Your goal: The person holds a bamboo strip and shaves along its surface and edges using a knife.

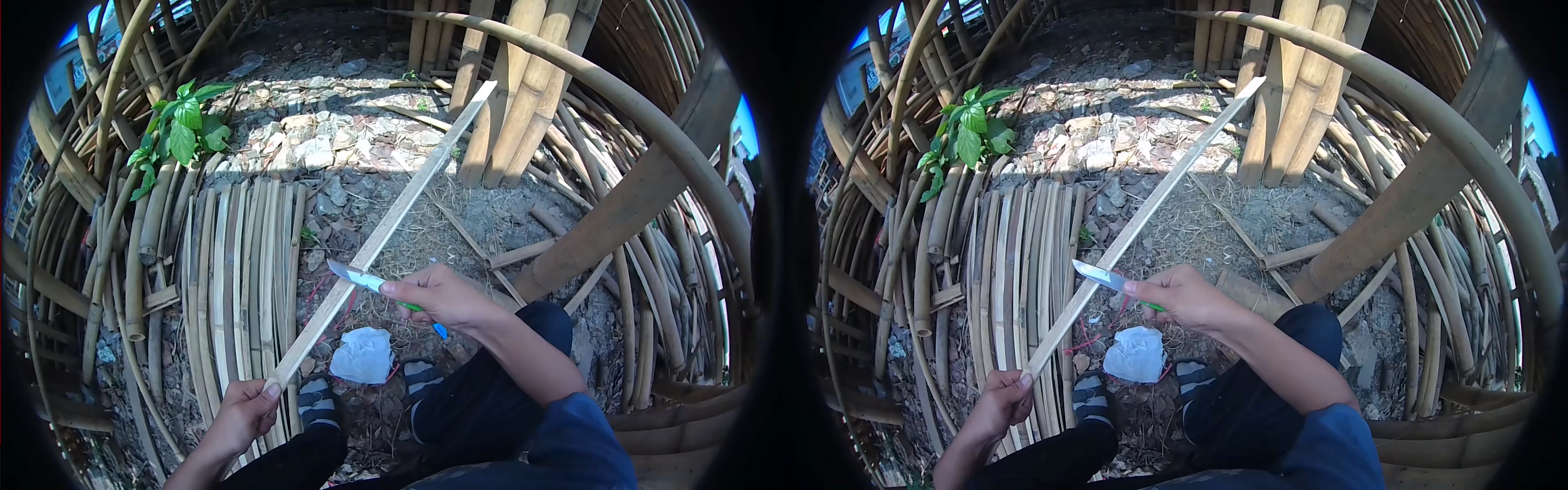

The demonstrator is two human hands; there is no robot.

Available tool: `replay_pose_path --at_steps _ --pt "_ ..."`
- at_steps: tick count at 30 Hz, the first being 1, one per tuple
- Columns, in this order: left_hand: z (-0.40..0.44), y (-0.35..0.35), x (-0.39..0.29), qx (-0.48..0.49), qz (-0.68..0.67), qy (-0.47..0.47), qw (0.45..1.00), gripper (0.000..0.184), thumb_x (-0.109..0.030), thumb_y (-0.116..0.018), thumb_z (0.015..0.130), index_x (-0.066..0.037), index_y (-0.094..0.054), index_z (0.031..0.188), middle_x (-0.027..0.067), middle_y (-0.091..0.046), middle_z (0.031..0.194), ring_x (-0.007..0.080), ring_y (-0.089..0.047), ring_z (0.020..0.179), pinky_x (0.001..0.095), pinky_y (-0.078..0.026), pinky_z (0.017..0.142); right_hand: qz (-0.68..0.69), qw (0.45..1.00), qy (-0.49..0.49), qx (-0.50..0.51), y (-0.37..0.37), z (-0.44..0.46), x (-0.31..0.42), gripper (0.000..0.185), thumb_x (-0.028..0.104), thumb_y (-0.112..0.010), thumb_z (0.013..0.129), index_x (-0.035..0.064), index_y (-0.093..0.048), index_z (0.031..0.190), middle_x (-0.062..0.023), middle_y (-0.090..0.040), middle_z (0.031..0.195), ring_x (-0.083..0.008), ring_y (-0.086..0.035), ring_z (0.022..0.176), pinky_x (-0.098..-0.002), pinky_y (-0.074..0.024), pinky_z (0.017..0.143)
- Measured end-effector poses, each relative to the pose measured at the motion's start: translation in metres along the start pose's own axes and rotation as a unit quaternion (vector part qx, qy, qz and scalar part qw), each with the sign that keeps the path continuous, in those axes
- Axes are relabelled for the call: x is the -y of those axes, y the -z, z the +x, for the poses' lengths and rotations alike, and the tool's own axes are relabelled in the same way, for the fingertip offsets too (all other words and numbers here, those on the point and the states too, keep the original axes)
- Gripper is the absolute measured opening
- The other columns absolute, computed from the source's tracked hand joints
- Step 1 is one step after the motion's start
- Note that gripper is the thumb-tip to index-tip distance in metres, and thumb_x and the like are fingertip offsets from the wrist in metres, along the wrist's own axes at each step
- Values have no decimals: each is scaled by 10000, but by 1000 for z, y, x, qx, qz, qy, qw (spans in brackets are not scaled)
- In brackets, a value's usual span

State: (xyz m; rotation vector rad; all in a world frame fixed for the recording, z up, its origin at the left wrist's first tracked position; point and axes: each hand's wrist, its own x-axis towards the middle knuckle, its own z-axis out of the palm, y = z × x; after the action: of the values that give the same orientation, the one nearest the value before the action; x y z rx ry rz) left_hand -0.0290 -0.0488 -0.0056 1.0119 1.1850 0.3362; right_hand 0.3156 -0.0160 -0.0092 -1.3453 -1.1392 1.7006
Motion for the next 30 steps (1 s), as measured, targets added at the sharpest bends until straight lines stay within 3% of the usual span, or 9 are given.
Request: replay_pose_path --at_steps 9,15,21,24,26,30 --pt "-1 2 0 9 -15 -2 1000 389 -285 -533 1037 -65 -515 717 -29 -378 505 73 -299 412 268 -196 415 -74 996 -1 -51 8 -1 9 408 341 -706 946 -28 -717 773 -14 -553 588 -59 -449 515 -247 -339 481" --pt "1 4 2 21 -29 6 999 388 -286 -528 1040 -68 -512 719 -27 -378 507 72 -294 413 266 -194 416 -74 991 44 -103 20 7 1 436 375 -704 944 5 -674 716 4 -519 560 -48 -435 505 -233 -328 471" --pt "-9 10 10 21 -30 40 999 421 -286 -531 1034 -46 -499 689 12 -387 503 100 -311 407 281 -207 404 -61 976 21 -208 93 2 23 456 407 -639 981 33 -629 720 33 -457 531 -50 -382 465 -227 -284 457" --pt "-8 9 7 12 -24 24 999 481 -332 -548 1010 -44 -475 632 17 -361 487 106 -279 398 286 -187 404 -42 984 13 -171 59 -4 21 472 436 -609 991 57 -598 712 43 -425 516 -44 -337 440 -231 -240 439" --pt "-8 11 7 8 -22 22 999 489 -341 -552 1007 -38 -477 631 23 -367 488 106 -285 397 284 -187 404 -29 999 7 -31 22 -7 11 475 401 -643 979 41 -612 671 32 -442 517 -50 -352 441 -244 -250 434" --pt "-9 17 12 50 -40 23 998 438 -293 -523 1035 -38 -501 681 18 -401 503 98 -310 409 279 -209 405 -29 999 5 -18 22 -5 21 476 404 -651 974 37 -617 674 28 -455 525 -51 -358 442 -244 -251 433"
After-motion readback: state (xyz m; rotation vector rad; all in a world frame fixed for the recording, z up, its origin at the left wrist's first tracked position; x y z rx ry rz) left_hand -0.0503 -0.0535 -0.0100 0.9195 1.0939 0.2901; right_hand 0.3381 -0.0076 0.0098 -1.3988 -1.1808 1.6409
